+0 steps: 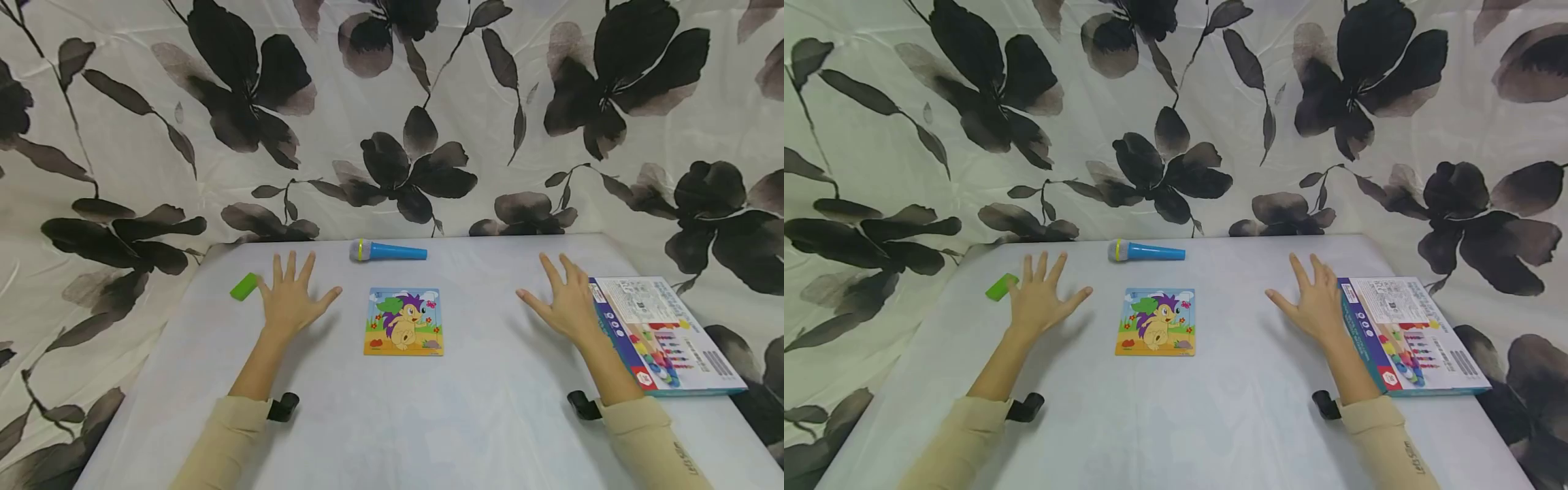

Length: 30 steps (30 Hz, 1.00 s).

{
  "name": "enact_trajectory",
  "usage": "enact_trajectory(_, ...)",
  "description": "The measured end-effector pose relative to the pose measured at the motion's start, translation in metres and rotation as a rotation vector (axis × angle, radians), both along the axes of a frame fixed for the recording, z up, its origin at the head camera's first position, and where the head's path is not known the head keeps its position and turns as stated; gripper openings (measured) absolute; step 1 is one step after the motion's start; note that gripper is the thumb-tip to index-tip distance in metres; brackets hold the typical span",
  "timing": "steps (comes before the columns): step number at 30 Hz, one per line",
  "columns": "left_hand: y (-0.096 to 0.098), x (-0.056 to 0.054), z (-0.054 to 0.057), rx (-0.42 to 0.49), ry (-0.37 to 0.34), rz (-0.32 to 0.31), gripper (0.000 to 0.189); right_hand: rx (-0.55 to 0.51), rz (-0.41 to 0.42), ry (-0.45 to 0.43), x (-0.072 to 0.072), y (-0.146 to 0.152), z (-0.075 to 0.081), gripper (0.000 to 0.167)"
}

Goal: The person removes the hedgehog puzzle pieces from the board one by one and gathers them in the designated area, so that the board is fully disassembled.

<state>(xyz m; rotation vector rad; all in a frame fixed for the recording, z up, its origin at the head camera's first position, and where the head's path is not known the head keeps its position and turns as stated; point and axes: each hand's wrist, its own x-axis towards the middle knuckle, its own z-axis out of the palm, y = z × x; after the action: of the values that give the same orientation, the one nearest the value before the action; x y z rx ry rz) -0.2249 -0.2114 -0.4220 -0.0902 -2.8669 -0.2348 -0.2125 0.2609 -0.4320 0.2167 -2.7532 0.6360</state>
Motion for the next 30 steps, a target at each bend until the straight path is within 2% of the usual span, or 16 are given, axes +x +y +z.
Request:
enact_trajectory(5,0.040,0.009,-0.006,0.148,-0.022,-0.127,0.061,-0.166,0.167,-0.088,-0.013,-0.041,-0.006,0.073)
enact_trajectory(8,0.066,0.011,-0.012,0.229,-0.092,-0.182,0.054,-0.230,0.228,-0.175,-0.020,-0.066,-0.008,0.069)
enact_trajectory(14,0.107,0.011,-0.027,0.241,-0.162,-0.260,0.056,-0.257,0.311,-0.309,-0.035,-0.106,-0.017,0.059)
enact_trajectory(19,0.130,0.014,-0.036,0.203,-0.237,-0.307,0.060,-0.230,0.330,-0.298,-0.043,-0.131,-0.028,0.051)
enact_trajectory(23,0.141,0.014,-0.042,0.180,-0.303,-0.304,0.061,-0.215,0.315,-0.282,-0.045,-0.145,-0.033,0.049)
enact_trajectory(26,0.145,0.015,-0.046,0.165,-0.321,-0.300,0.060,-0.192,0.296,-0.291,-0.046,-0.152,-0.035,0.049)
enact_trajectory(30,0.146,0.018,-0.049,0.162,-0.301,-0.300,0.058,-0.140,0.277,-0.327,-0.048,-0.158,-0.036,0.048)
